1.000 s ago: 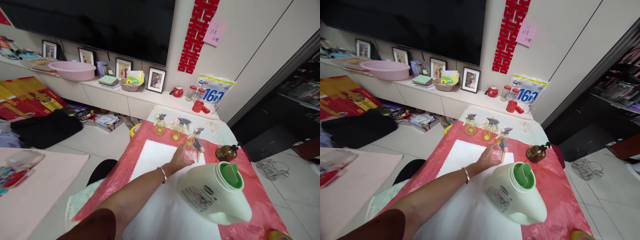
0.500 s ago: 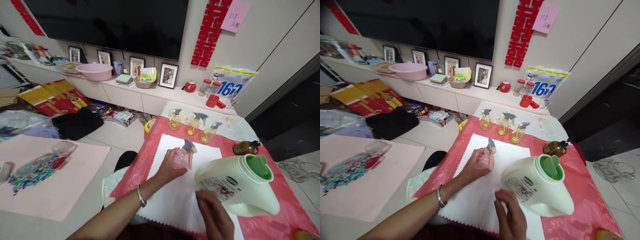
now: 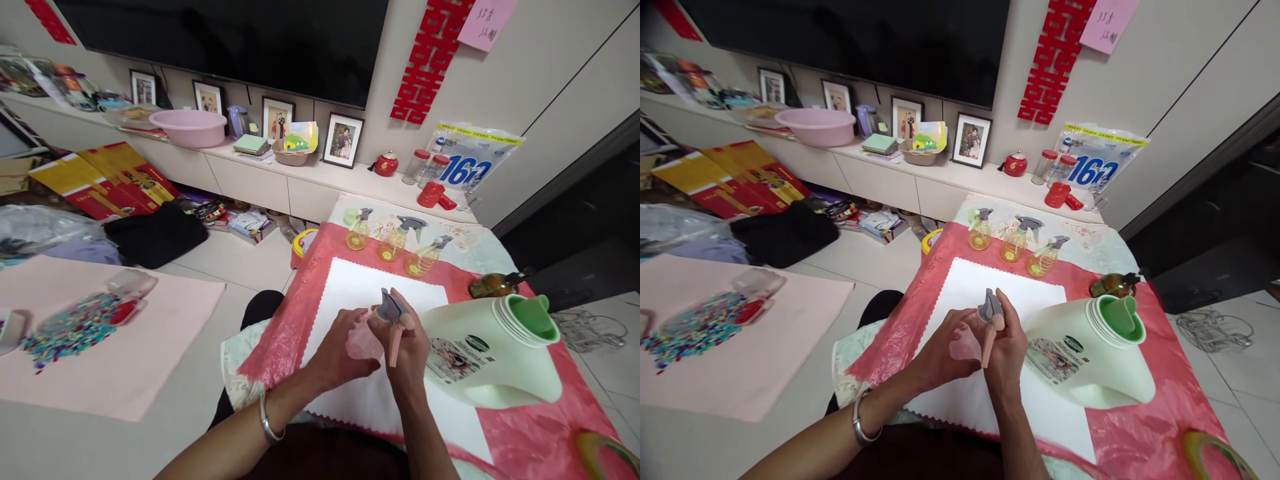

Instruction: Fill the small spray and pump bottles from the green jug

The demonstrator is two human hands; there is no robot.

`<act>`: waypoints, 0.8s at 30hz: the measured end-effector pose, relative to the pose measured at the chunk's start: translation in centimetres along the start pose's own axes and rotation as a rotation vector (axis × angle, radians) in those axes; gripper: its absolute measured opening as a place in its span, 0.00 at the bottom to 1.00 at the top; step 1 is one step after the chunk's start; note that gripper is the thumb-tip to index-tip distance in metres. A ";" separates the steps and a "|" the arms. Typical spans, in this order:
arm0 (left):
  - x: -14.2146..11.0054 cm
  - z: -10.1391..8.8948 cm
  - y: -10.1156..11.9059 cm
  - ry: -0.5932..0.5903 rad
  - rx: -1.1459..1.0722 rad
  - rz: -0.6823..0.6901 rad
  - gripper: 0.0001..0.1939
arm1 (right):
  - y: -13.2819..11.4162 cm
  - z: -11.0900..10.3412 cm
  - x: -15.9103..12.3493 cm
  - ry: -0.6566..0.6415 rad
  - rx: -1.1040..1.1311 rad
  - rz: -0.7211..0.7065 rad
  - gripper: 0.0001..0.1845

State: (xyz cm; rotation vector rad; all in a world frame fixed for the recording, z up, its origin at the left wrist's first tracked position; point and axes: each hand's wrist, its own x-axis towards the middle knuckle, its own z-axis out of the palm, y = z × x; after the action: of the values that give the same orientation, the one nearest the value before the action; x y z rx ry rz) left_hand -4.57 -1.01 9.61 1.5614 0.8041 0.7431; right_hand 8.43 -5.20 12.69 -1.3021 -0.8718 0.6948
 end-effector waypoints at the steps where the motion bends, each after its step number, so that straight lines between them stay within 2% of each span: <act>1: 0.0 -0.2 0.2 -0.024 -0.031 -0.020 0.45 | -0.2 -0.1 0.0 -0.020 0.031 0.011 0.40; 5: 0.1 -1.0 0.3 -0.141 -0.209 -0.103 0.48 | -1.1 -0.9 1.0 -0.158 0.125 0.070 0.34; 8: 0.3 -1.4 0.0 -0.323 -0.405 -0.174 0.43 | -1.1 -1.7 2.0 -0.321 0.200 0.129 0.29; 10: 0.3 -1.5 -0.2 -0.353 -0.479 -0.201 0.42 | -0.6 -1.9 2.4 -0.369 0.235 0.153 0.28; 14: 0.3 -1.3 -0.7 -0.266 -0.478 -0.244 0.42 | 0.0 -1.4 2.8 -0.307 0.276 0.155 0.32; 19: 0.4 -1.6 -0.9 -0.323 -0.639 -0.229 0.40 | -0.6 -0.5 3.2 -0.277 0.337 0.187 0.40; 24: 0.4 -2.2 -0.9 -0.360 -0.737 -0.229 0.40 | -0.7 0.1 3.3 -0.281 0.396 0.227 0.42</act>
State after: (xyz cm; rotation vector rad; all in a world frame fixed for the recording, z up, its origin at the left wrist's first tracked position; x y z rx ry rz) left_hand -6.21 0.65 9.04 0.8776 0.3622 0.4859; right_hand 10.03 -2.43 13.90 -0.9665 -0.7642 1.1869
